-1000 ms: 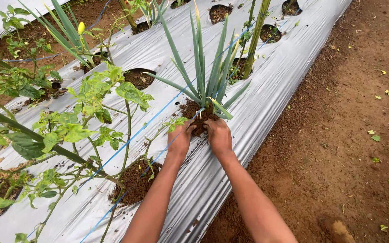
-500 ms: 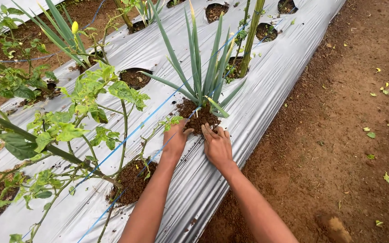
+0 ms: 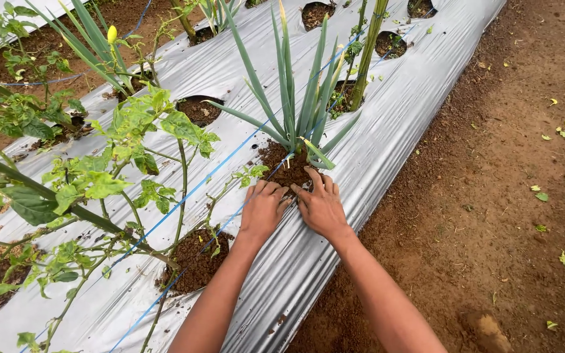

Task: The person uses a small hand hoe to loosen soil and remove weeds from the path between two raised garden beds covered with plastic mulch. They also pull weeds by hand and pack soil around the base of plants.

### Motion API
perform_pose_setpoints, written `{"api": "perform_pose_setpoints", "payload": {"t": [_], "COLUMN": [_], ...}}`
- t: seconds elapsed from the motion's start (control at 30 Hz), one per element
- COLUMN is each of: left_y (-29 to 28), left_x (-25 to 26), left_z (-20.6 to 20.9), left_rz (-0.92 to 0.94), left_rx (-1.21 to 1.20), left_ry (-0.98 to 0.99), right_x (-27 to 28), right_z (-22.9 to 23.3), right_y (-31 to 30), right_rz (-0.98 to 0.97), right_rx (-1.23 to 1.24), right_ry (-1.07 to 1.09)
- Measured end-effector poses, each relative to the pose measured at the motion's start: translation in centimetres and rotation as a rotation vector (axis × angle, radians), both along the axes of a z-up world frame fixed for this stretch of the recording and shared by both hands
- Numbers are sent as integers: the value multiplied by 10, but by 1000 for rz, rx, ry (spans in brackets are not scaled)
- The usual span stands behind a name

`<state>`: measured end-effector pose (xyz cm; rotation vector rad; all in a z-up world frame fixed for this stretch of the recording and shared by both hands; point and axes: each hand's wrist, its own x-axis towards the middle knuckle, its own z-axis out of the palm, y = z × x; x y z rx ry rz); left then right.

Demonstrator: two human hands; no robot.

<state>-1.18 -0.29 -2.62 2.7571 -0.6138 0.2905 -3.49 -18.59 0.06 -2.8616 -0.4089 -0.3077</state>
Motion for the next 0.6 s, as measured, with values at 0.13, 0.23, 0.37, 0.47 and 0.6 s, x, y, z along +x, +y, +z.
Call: {"api": "perform_pose_setpoints", "payload": {"t": [0.13, 0.23, 0.37, 0.47, 0.6], "left_y": [-6, -5, -5, -8, -10], "left_x": [-3, -4, -6, -4, 5], "left_z": [6, -2, -10, -3, 4], "left_rz": [17, 25, 48, 53, 28], "left_rx": [37, 19, 13, 52, 78], "left_ry": [-21, -3, 10, 10, 26], "right_x": [11, 18, 22, 25, 30], "right_z": [-9, -14, -5, -3, -5], "right_y": [-11, -13, -15, -10, -6], "right_rz": [39, 92, 86, 69, 35], "right_rx": [-39, -72, -91, -72, -20], "right_ry": [-15, -99, -53, -25, 34]}}
